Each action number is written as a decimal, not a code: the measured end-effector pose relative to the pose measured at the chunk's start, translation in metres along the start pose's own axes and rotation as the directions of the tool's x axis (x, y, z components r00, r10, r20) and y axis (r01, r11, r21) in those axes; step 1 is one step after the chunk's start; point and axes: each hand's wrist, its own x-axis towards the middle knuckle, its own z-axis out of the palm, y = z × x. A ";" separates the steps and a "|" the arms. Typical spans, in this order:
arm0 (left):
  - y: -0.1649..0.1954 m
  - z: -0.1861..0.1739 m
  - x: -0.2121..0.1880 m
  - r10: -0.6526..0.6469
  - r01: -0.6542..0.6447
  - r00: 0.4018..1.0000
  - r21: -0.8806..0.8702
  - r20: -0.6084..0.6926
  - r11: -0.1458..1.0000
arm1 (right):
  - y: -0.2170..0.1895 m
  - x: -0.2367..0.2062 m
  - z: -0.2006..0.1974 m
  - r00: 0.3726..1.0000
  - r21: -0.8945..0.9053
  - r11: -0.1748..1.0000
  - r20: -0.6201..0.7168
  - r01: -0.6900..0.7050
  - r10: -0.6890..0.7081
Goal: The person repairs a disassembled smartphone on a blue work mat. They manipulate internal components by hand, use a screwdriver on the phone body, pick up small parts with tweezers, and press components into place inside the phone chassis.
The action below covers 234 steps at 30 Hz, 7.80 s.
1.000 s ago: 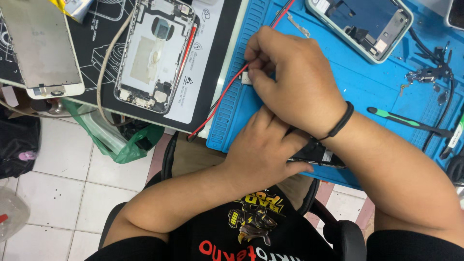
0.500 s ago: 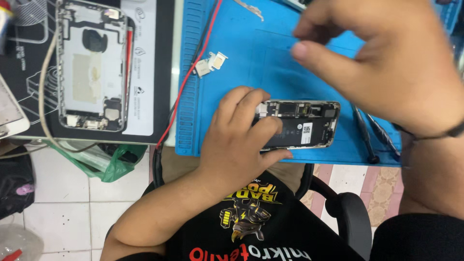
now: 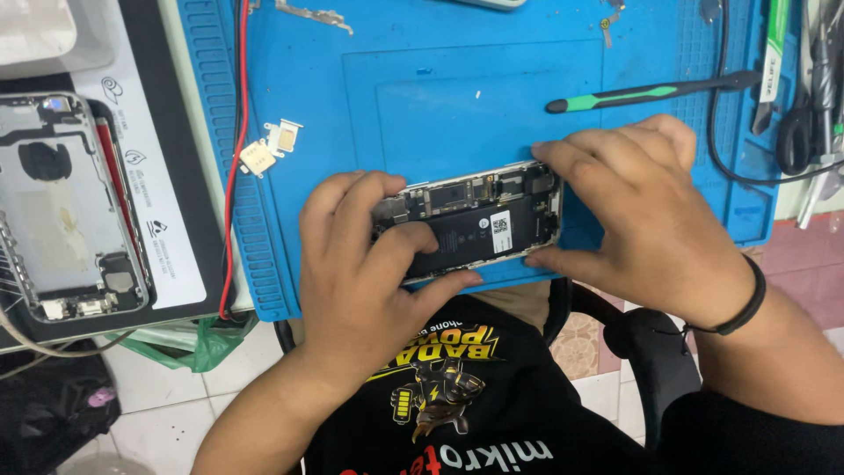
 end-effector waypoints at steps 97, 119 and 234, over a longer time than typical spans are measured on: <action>0.038 0.035 0.018 -0.026 0.015 0.998 0.208 0.050 0.978 | 0.116 -0.186 -0.025 0.646 0.393 0.695 -0.272 -0.602 0.713; 0.046 0.023 0.016 -0.033 0.011 0.994 0.202 0.106 0.979 | 0.056 -0.116 -0.028 0.925 -0.047 0.942 -0.212 -0.333 0.317; -0.014 0.018 0.105 0.203 -0.141 0.965 0.329 -0.164 0.934 | 0.065 -0.088 -0.029 0.890 0.311 0.874 -0.148 -0.373 0.432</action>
